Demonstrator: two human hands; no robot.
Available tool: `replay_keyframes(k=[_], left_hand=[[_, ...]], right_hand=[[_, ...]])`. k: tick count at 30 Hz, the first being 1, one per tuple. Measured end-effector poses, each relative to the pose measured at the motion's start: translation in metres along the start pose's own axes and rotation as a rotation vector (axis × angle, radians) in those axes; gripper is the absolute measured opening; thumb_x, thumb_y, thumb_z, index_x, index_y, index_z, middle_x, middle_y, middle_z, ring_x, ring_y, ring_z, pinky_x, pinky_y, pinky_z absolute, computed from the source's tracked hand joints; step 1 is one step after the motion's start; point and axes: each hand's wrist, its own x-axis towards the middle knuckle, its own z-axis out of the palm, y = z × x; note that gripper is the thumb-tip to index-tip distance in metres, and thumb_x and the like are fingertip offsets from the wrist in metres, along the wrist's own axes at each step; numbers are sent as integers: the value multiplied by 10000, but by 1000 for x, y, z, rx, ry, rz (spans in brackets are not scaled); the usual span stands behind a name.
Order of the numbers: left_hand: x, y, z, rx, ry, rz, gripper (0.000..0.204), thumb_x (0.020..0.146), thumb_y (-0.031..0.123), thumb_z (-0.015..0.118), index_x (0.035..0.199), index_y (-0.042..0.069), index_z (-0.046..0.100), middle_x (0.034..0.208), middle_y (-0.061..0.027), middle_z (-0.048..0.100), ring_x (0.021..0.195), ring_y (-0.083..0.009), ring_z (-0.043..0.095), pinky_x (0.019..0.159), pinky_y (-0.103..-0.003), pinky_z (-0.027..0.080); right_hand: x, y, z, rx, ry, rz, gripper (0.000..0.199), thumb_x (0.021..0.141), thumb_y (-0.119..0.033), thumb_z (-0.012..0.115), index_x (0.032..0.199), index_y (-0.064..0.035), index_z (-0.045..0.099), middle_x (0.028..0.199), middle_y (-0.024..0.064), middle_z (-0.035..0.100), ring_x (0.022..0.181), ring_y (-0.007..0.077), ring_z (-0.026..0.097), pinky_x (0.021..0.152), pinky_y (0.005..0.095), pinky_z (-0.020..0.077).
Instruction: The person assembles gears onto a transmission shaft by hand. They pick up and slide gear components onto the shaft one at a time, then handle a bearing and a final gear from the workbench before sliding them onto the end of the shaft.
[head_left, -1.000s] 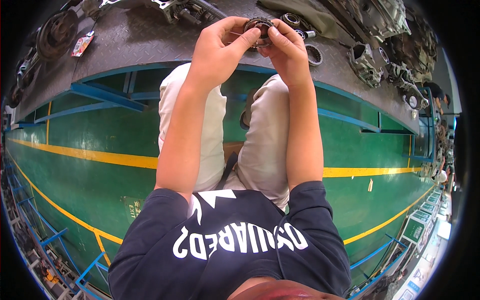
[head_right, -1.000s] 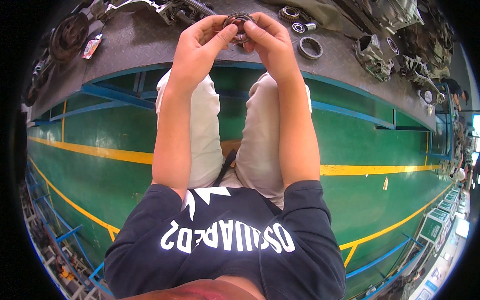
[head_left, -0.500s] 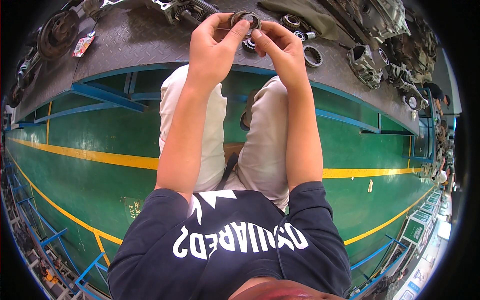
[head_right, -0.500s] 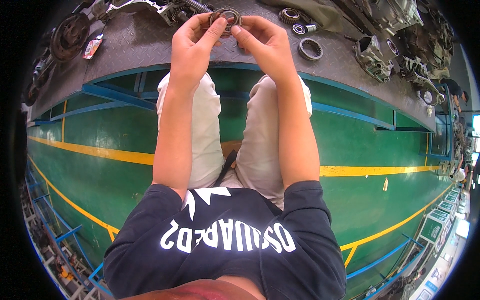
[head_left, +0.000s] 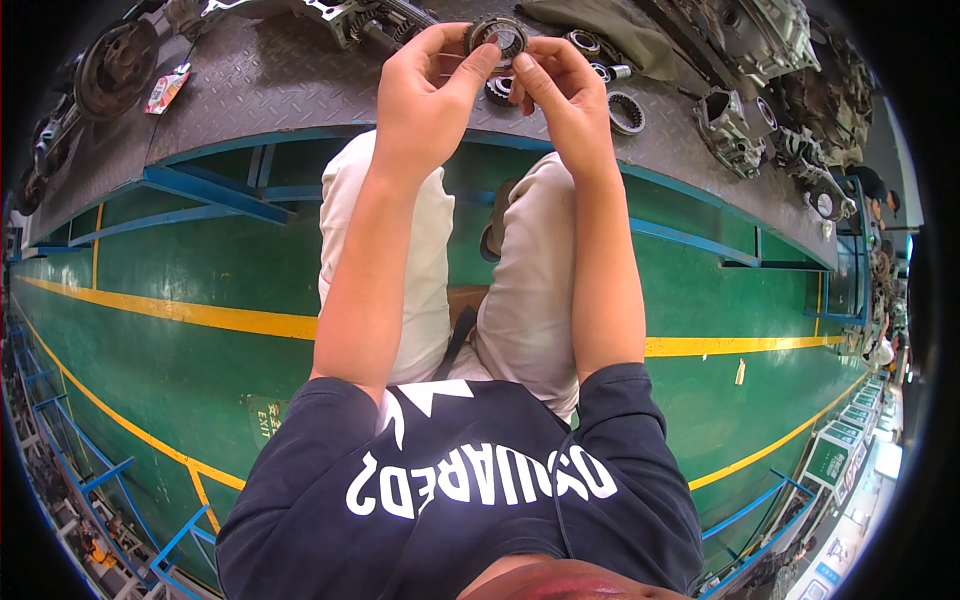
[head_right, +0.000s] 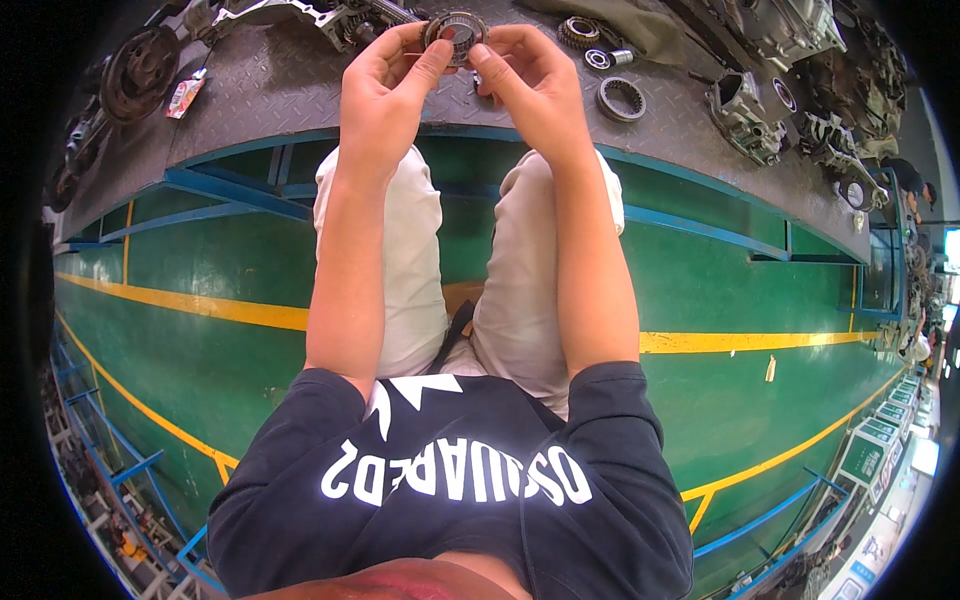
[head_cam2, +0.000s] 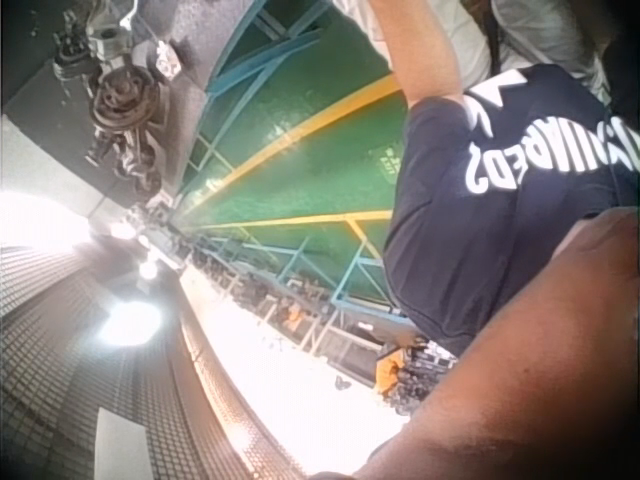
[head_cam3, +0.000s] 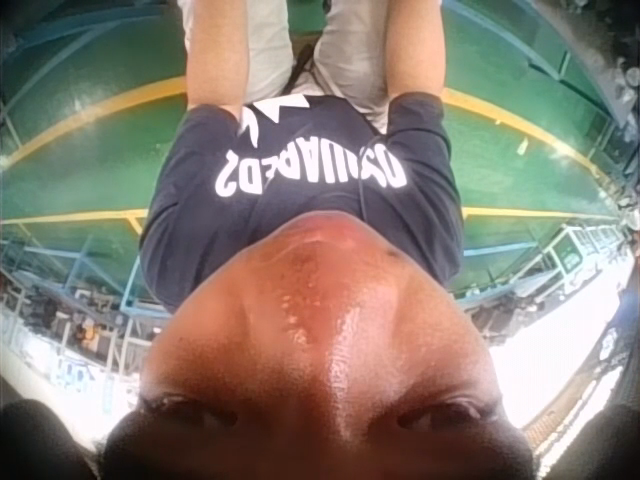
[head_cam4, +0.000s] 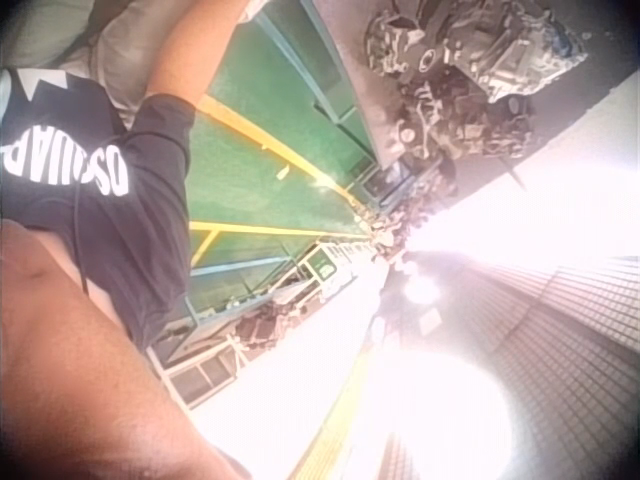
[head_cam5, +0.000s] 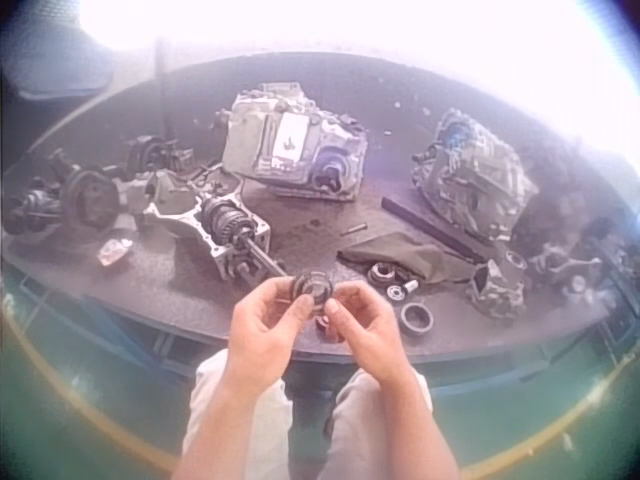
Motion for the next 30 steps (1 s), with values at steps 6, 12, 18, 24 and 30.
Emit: replay_keyframes(k=[6,12,18,24,30], left_hand=[[-1,-4,0,110,15,50,226,1003,134,790,1172,-11,751,984,-56,788,880,-114,701,816,-283,564],[-2,-3,0,160,-11,53,229,979,141,812,1141,-12,758,981,-71,790,875,-127,710,807,-282,564],[-1,-5,1,167,40,60,245,970,158,827,1130,-17,763,969,-72,792,869,-130,711,806,-281,567],[-2,-2,1,162,73,64,260,968,161,836,1128,-32,767,966,-69,792,861,-118,705,795,-274,572],[-2,-1,1,108,99,74,235,974,142,830,1121,-31,768,970,-68,795,859,-112,710,809,-268,578]], right_hand=[[-3,-5,5,-57,24,-122,302,1047,-106,728,1322,8,676,1007,64,727,827,131,692,666,279,524],[-3,-4,3,-66,42,-130,325,1059,-125,723,1357,4,701,1005,67,746,832,119,701,679,266,527],[-1,3,-2,-89,48,-140,326,1037,-149,762,1354,-75,766,962,52,795,855,110,756,666,211,526],[-4,2,5,-107,80,-160,353,1033,-105,760,1369,-1,734,931,55,770,793,98,693,659,225,493],[-4,3,5,-86,63,-161,337,995,-72,798,1311,31,740,997,69,796,834,107,715,682,233,512]])
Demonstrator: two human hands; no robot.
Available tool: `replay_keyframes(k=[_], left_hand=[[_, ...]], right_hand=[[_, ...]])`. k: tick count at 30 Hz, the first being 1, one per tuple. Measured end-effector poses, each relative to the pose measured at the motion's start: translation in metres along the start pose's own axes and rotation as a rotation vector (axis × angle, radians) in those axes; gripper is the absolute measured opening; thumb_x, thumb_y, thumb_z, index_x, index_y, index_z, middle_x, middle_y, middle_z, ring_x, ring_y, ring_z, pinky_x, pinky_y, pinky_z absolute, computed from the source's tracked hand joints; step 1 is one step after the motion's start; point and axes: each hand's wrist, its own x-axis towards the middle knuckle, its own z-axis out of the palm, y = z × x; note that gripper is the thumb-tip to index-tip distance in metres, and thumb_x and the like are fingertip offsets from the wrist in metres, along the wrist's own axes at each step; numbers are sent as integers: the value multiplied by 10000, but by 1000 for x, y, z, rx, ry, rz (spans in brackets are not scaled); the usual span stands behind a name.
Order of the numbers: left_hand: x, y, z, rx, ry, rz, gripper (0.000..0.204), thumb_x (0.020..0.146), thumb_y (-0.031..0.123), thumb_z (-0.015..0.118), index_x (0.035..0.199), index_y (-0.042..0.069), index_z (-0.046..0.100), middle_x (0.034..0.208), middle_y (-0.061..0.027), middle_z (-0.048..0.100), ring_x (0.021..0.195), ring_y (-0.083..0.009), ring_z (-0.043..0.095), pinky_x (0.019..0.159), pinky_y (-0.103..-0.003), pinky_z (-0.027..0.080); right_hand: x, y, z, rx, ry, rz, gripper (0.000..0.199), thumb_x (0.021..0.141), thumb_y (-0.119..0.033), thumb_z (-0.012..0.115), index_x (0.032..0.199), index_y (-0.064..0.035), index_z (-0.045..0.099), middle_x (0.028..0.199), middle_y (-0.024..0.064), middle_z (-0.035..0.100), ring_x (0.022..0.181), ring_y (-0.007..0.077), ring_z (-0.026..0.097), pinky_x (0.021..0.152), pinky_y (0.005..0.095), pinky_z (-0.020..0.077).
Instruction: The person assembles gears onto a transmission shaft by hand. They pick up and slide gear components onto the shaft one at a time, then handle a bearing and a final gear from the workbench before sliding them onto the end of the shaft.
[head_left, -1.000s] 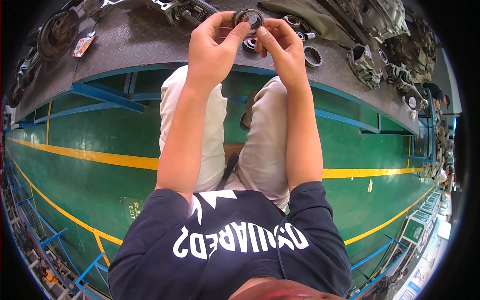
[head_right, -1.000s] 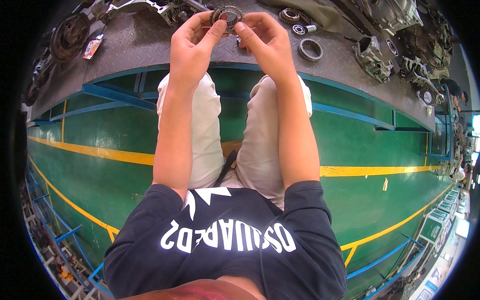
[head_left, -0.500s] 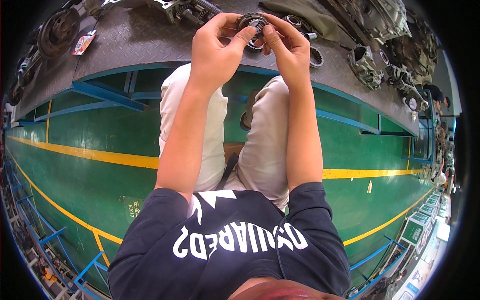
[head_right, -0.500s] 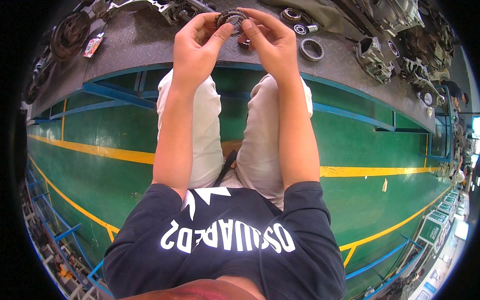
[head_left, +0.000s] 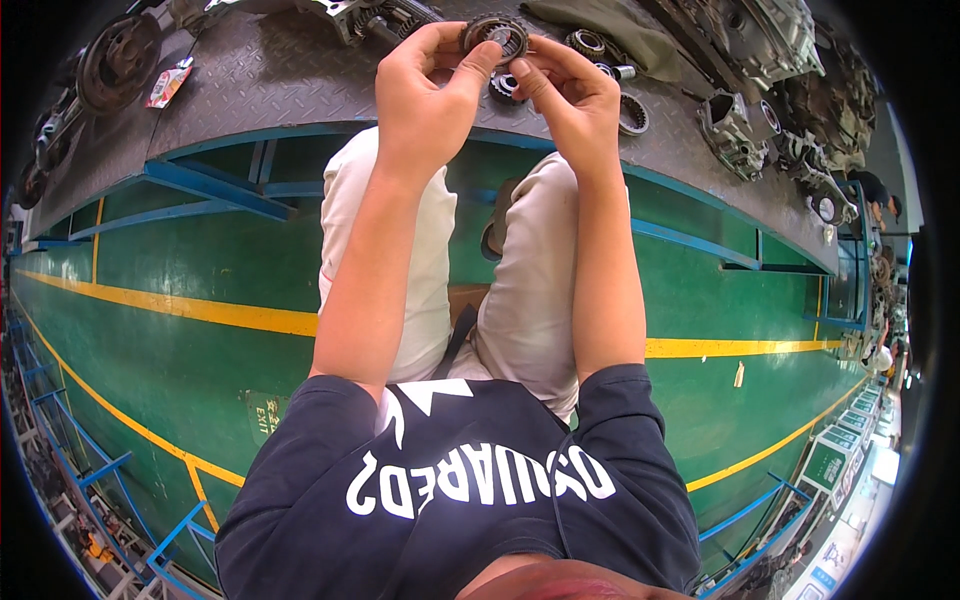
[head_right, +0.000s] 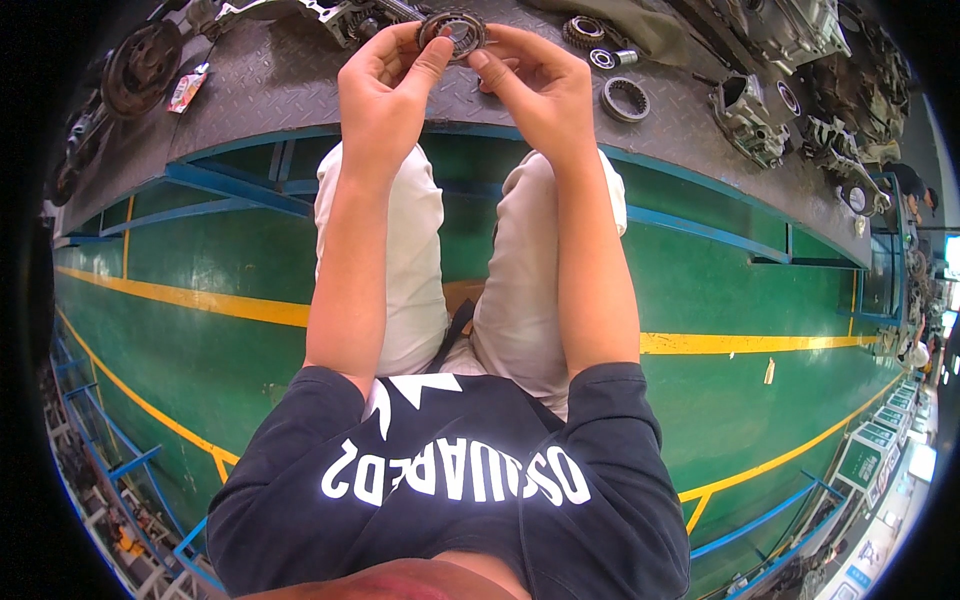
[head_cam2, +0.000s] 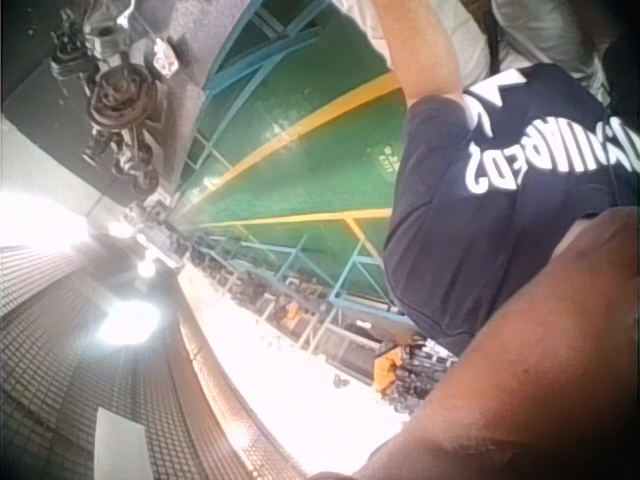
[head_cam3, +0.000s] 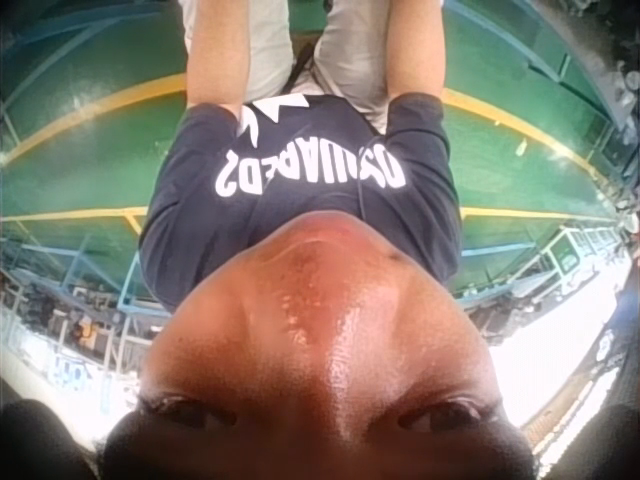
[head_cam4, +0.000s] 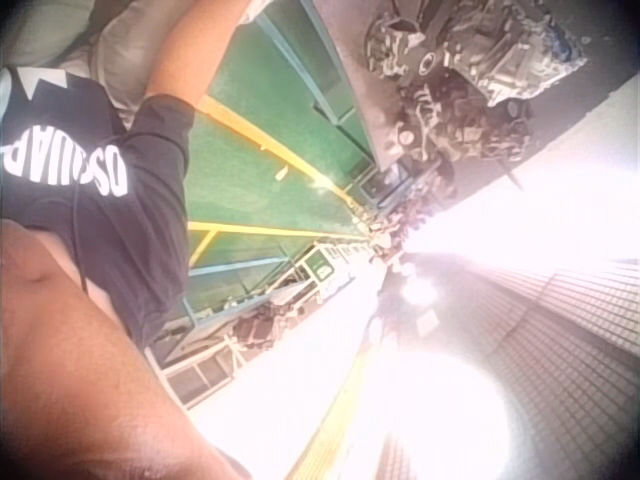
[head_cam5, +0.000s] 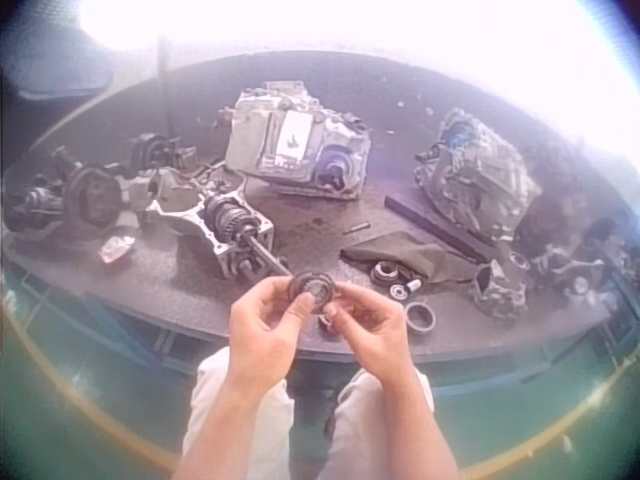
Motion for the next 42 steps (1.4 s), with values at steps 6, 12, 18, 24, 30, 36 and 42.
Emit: replay_keyframes(k=[6,12,18,24,30,36,42], left_hand=[[1,-2,-2,-34,-12,-4,227,977,135,828,1116,-34,766,976,-65,796,859,-105,713,810,-267,579],[-1,1,0,86,-17,-2,245,965,133,827,1142,-26,770,980,-79,802,872,-131,725,804,-284,579],[-2,-1,2,161,-46,26,263,936,119,837,1148,-23,770,992,-107,809,876,-165,745,808,-303,585],[-3,-3,1,211,-57,101,256,929,115,836,1147,-7,778,997,-110,804,896,-182,756,802,-309,592],[-2,-6,2,212,-67,108,253,921,127,845,1128,-9,793,988,-108,802,884,-181,758,803,-315,594],[-2,-5,0,200,-85,111,247,917,152,856,1109,1,820,980,-118,816,852,-183,766,805,-311,592],[-2,-7,0,213,-91,43,242,965,175,824,1129,-3,816,933,-120,819,815,-172,764,768,-303,589]], right_hand=[[1,0,1,-46,-75,60,279,942,-74,838,1205,0,781,978,62,801,856,94,725,738,231,560],[3,2,-5,46,-84,21,353,1012,-89,748,1344,16,695,987,77,779,922,124,722,764,252,542],[3,-2,-4,-29,-44,9,324,1115,-137,622,1393,16,686,968,89,767,889,128,691,777,270,537],[6,-4,-4,-37,-65,-40,339,1122,-116,605,1431,-9,694,1018,54,720,861,113,653,793,261,534],[6,-1,-7,-38,-117,-95,347,1123,-93,584,1442,0,684,1062,32,628,883,122,616,825,264,523],[5,0,-7,99,-120,-80,356,1096,-57,600,1437,-17,693,1052,32,645,876,122,614,833,272,521],[5,-1,-10,-64,-116,-29,341,1086,-50,614,1414,-18,702,1037,36,687,866,116,623,795,265,520]])
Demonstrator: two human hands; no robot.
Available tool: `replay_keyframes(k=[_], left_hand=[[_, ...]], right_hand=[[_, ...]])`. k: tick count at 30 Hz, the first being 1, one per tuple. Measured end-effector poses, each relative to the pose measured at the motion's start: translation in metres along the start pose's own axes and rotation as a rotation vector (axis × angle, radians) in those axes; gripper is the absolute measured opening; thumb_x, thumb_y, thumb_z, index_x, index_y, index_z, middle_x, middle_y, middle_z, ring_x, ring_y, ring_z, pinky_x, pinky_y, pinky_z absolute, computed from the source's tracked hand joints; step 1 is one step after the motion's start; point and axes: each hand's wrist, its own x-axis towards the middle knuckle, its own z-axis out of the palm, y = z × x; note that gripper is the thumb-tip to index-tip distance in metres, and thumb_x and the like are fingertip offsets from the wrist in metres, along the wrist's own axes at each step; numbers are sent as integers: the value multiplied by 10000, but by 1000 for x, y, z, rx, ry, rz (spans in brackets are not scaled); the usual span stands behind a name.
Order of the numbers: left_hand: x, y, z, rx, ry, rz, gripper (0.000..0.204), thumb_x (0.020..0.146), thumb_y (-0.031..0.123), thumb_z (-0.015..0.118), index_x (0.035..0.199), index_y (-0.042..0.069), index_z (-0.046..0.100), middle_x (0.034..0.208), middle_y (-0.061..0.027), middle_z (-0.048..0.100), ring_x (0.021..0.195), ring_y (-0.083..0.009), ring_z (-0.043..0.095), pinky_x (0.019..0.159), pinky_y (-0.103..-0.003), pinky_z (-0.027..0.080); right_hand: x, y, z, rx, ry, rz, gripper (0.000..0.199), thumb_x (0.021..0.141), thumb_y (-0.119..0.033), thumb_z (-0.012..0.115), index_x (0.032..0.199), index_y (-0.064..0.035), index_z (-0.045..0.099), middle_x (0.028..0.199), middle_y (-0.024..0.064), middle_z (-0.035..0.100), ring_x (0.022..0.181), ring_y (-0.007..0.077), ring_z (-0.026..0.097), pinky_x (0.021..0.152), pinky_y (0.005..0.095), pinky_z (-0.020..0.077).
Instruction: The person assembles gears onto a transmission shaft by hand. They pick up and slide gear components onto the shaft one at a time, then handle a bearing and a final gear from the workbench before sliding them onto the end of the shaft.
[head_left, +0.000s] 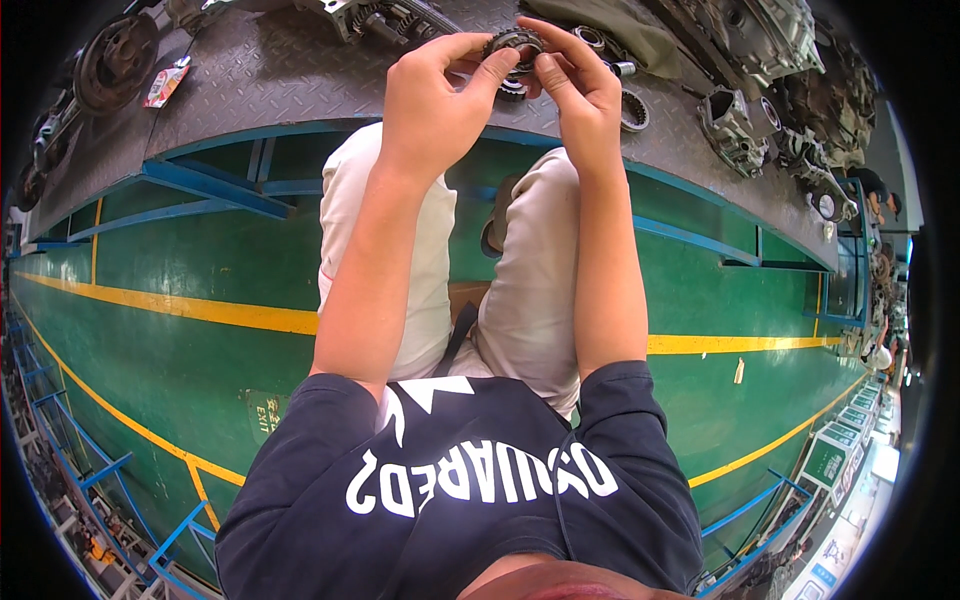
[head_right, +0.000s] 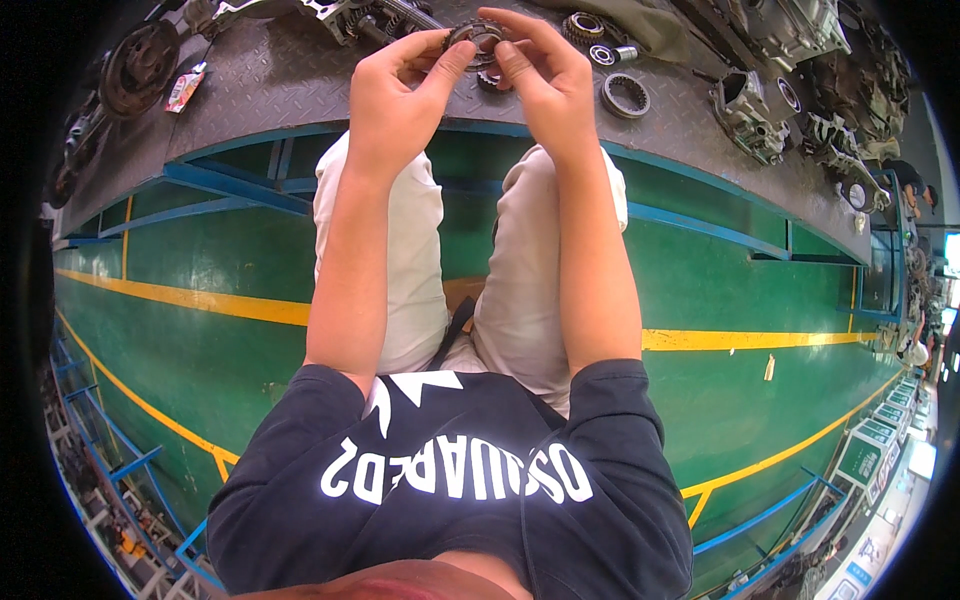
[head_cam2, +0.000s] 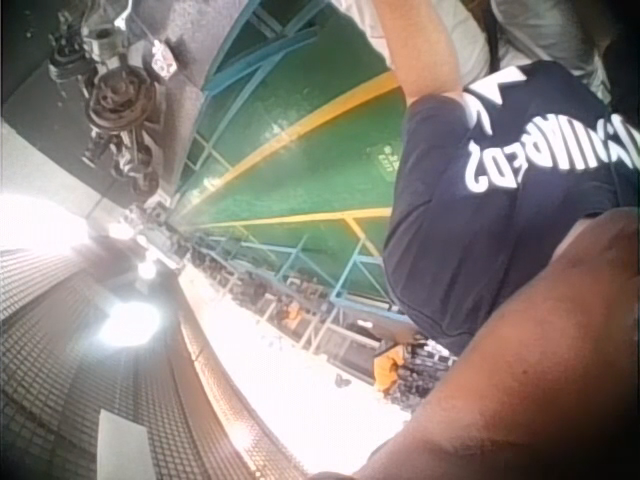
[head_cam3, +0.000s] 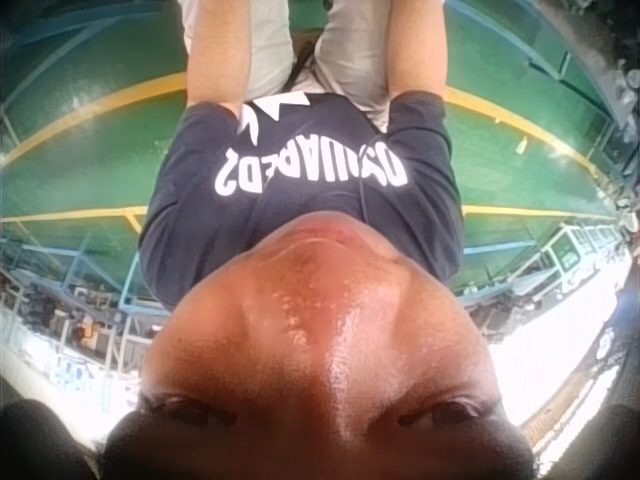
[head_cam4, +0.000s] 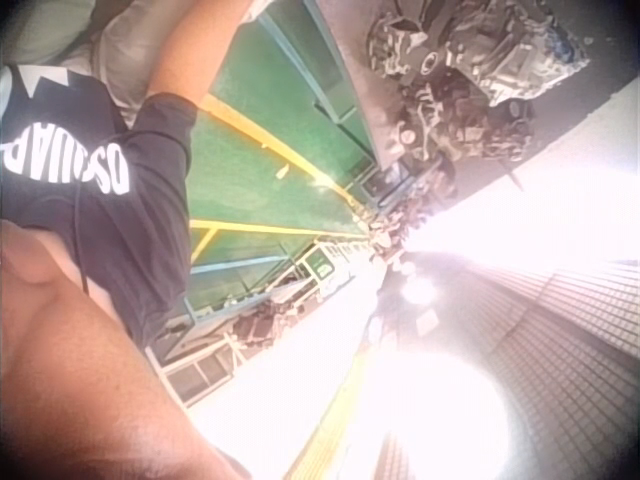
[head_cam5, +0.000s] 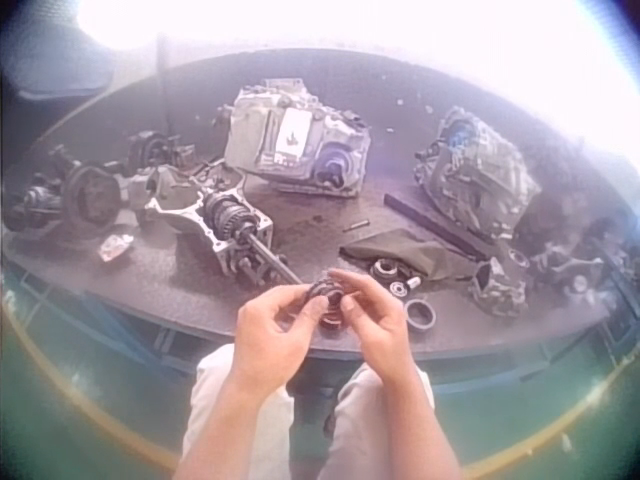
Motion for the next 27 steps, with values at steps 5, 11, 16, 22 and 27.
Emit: replay_keyframes(k=[5,11,16,22,27], left_hand=[[2,-4,1,-66,17,-41,238,992,181,803,1136,-8,809,909,-107,819,779,-139,739,740,-292,580],[2,-12,3,-52,10,-33,220,994,159,790,1147,2,802,902,-106,817,777,-143,743,734,-294,577],[3,-19,23,196,-6,-45,255,1007,169,771,1203,6,791,1021,-167,828,924,-208,812,850,-321,622],[3,-51,73,304,-122,-75,289,972,131,729,1215,-23,754,1083,-237,800,1020,-372,792,915,-395,614],[-2,-48,81,126,-115,-238,435,951,83,723,1362,-41,653,1180,-242,790,1089,-349,785,1007,-409,596]], right_hand=[[1,-4,3,97,56,47,338,1077,-61,640,1410,-43,695,1054,24,699,894,94,644,784,252,528],[0,5,-2,-35,51,53,351,1029,-96,734,1377,-54,719,1032,-9,688,894,74,630,792,232,516],[1,23,-7,-292,138,-13,302,952,-97,772,1250,-51,779,974,13,741,843,88,665,766,247,542],[4,46,-30,-610,302,40,318,834,-51,747,1143,-92,812,1052,135,800,873,263,770,824,373,609],[2,55,-39,-733,349,180,308,833,-73,790,1139,-84,821,1107,135,764,932,263,794,861,360,621]])
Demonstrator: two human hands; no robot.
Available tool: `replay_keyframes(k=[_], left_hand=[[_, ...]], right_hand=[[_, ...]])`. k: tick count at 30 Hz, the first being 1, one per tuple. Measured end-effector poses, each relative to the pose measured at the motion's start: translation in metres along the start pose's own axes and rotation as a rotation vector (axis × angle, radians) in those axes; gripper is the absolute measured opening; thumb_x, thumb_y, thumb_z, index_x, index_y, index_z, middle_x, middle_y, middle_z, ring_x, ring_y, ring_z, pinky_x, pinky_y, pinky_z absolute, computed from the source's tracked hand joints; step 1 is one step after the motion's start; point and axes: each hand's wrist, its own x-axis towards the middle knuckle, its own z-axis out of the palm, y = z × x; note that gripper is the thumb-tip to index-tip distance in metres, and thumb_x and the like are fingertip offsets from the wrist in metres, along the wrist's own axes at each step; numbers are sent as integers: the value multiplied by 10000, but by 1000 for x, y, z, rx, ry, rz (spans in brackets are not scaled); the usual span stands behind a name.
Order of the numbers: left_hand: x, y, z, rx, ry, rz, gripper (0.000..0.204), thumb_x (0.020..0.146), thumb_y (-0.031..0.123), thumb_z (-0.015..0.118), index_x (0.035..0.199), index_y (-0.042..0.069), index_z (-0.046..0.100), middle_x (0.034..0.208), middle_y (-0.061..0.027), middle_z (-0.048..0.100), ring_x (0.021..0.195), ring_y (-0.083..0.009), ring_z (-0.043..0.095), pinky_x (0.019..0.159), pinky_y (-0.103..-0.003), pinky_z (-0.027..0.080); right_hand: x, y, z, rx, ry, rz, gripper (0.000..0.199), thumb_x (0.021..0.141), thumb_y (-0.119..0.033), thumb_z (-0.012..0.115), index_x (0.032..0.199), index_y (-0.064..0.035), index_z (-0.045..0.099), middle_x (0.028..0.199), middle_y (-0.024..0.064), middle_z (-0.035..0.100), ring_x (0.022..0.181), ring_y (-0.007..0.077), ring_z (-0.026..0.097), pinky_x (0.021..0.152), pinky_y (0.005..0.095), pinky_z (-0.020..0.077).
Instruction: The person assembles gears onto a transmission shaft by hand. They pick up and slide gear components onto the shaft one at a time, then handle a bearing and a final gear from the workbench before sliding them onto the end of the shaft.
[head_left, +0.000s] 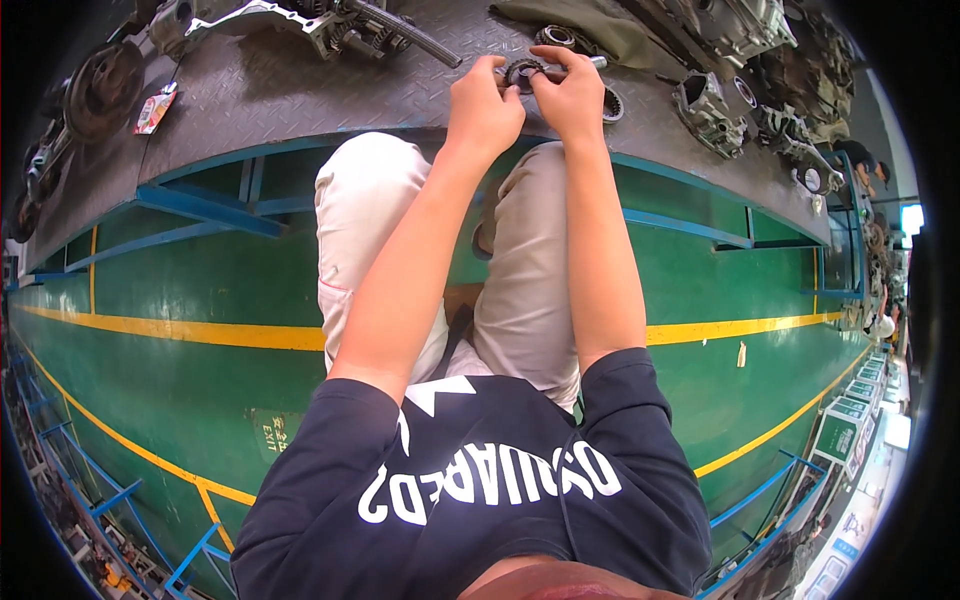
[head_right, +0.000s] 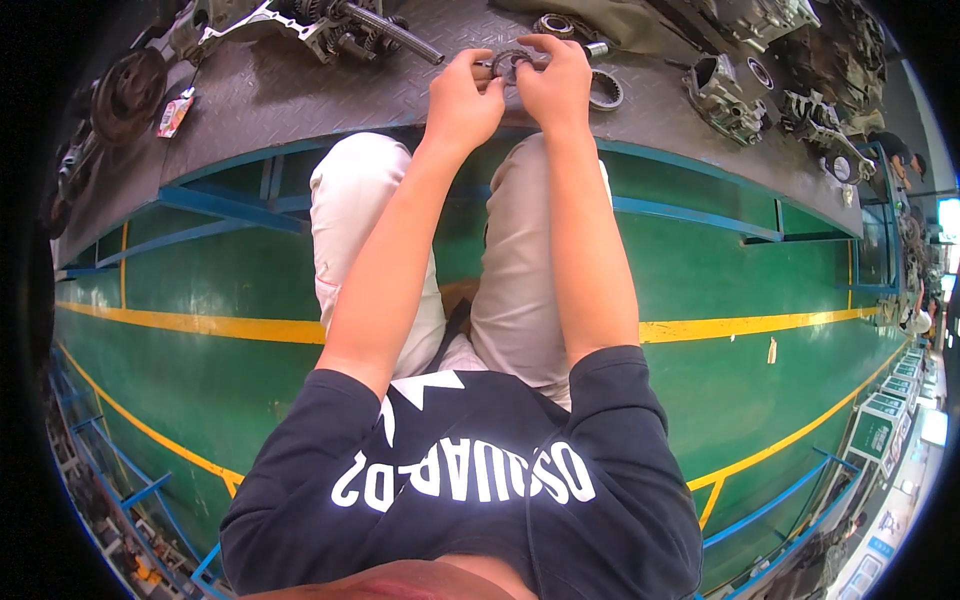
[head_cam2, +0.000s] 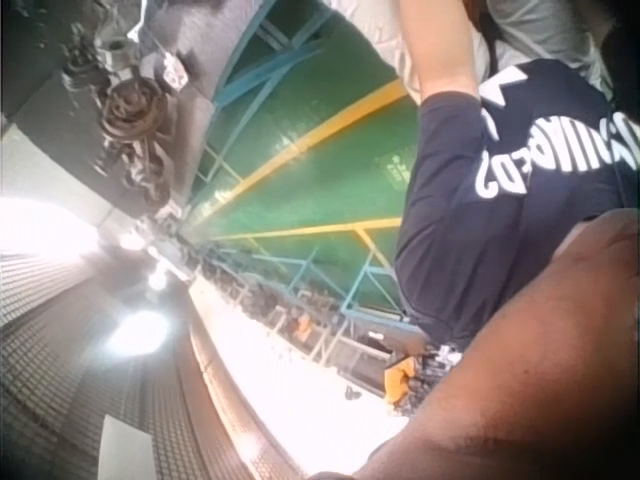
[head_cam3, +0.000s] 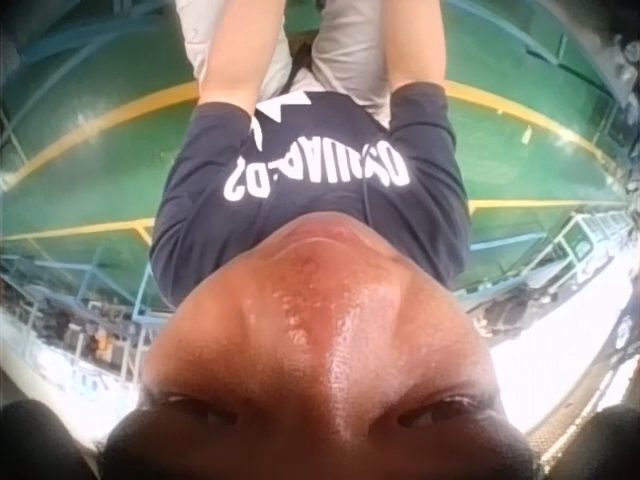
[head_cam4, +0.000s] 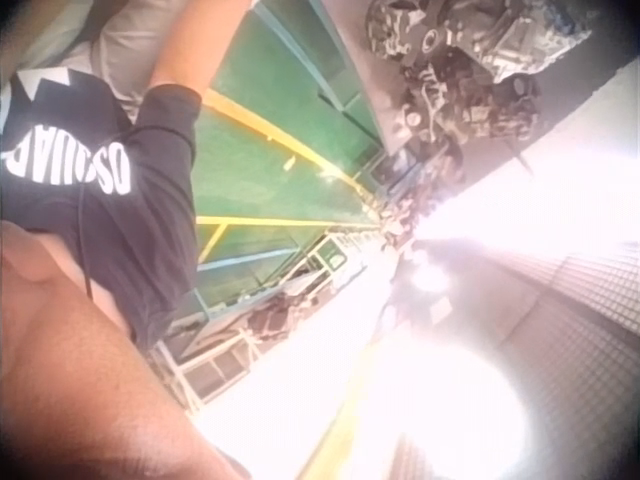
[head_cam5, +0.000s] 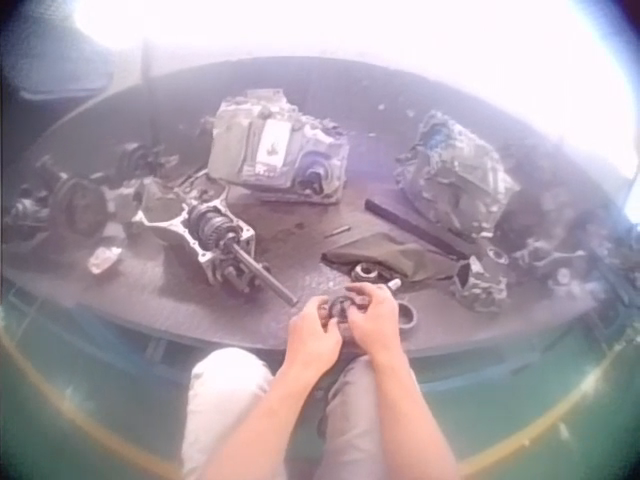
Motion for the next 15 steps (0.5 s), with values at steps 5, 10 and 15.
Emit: replay_keyframes(k=[5,10,15], left_hand=[[0,5,2,-153,20,-136,544,960,56,699,1472,-52,549,1342,-242,725,1212,-314,729,1073,-386,555],[-5,-16,19,-515,194,-129,716,942,74,647,1538,-195,355,1550,-319,426,1456,-367,506,1197,-398,437],[-60,14,25,-813,127,-273,802,914,5,636,1622,-118,278,1605,-244,382,1499,-329,432,1228,-390,383]], right_hand=[[7,9,2,342,-54,47,280,856,-85,827,1133,-50,826,1111,115,774,978,222,806,888,340,636],[4,-14,11,195,-233,-212,241,854,-8,815,1095,-1,820,1148,99,760,1003,208,775,915,324,639],[-2,-10,5,39,-451,-207,276,819,-26,780,1089,-29,835,1217,113,767,1124,274,746,1011,353,585]])
